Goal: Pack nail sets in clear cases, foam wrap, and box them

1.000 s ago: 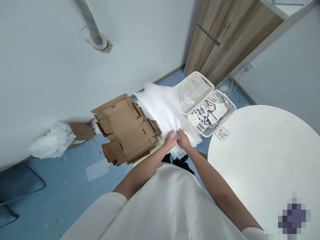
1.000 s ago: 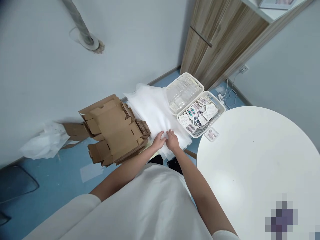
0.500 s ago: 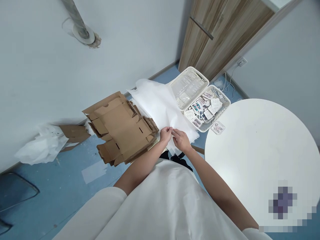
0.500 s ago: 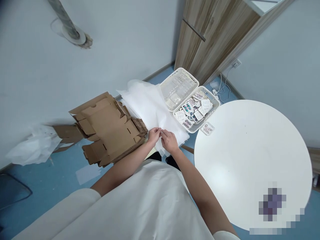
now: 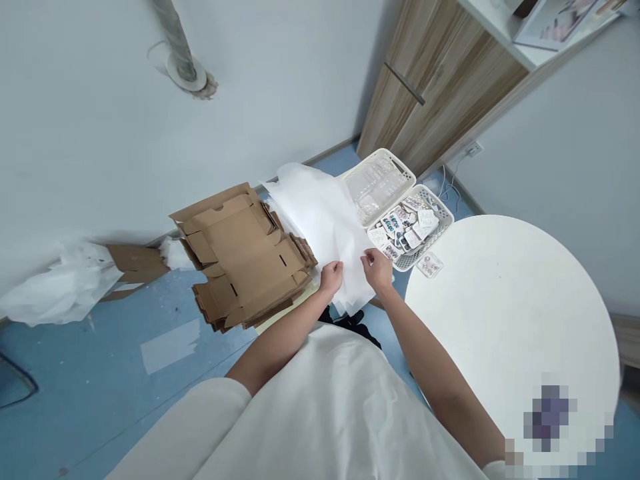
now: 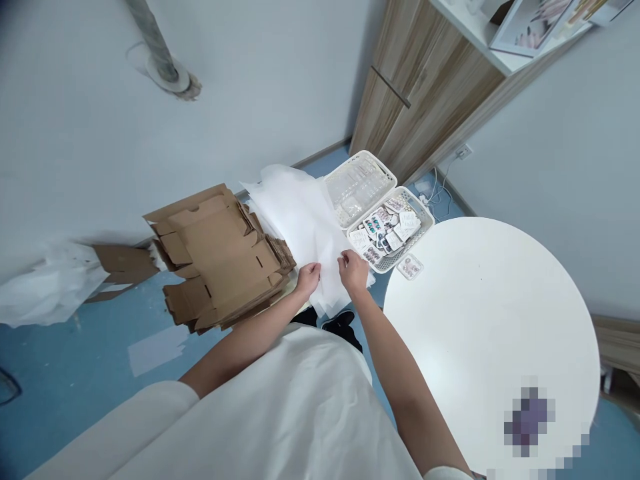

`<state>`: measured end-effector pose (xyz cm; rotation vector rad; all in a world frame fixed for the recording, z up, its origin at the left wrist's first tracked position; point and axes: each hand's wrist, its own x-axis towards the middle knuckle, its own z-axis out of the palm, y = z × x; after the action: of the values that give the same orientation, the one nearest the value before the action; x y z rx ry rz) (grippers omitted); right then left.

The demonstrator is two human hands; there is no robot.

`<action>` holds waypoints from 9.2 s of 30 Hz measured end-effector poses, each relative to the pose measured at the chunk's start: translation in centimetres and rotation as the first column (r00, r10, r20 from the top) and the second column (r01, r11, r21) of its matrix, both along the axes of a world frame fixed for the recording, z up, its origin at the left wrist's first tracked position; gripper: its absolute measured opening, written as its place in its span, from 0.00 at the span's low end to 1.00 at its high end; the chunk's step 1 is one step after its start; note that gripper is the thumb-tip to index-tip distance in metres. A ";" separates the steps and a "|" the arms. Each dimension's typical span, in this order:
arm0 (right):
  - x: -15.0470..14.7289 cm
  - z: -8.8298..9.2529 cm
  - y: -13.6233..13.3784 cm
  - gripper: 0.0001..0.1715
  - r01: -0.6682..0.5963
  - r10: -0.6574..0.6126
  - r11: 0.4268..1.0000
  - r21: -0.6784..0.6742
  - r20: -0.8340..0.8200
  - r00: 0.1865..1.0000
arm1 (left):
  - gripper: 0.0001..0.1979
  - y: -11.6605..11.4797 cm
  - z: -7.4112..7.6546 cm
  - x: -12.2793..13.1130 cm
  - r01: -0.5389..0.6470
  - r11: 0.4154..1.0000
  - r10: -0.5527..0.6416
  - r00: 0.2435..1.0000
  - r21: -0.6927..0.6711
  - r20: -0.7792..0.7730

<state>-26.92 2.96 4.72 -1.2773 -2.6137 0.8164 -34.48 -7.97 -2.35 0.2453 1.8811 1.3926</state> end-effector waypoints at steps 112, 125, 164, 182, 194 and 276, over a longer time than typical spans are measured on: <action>19.7 -1.6 8.0 0.32 0.449 -0.714 0.586 -0.674 -0.168 0.679 | 0.35 16.4 4.5 14.1 0.704 0.651 -0.758 0.581 -0.284 -0.296; 18.8 -2.1 8.6 0.34 0.379 -0.814 0.468 -0.798 -0.222 0.537 | 0.34 17.3 3.6 14.1 0.662 0.696 -0.718 0.642 -0.277 -0.271; 44.3 -3.8 -8.4 0.21 0.593 -0.696 0.703 -0.393 -0.205 0.688 | 0.26 3.9 2.6 33.6 0.925 0.318 -0.914 0.241 -0.208 -0.328; 41.1 -4.4 -12.0 0.11 0.401 -0.434 0.897 0.185 0.208 0.876 | 0.23 3.2 4.8 29.2 0.801 -0.087 -0.694 -0.475 -0.592 -0.541; 41.4 -2.2 -14.2 0.28 0.430 -0.430 0.903 0.023 0.033 0.902 | 0.11 3.5 4.6 27.3 0.915 -0.055 -0.843 -0.257 -0.400 -0.472; 42.7 -3.7 -4.8 0.13 0.772 -0.825 0.524 -0.360 0.010 0.565 | 0.11 9.6 3.6 28.3 0.800 0.069 -0.974 -0.075 -0.597 -0.214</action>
<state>15.79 -1.85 0.98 -2.1269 -1.4370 1.0837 -6.22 1.65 1.22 1.6827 1.5662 -0.0700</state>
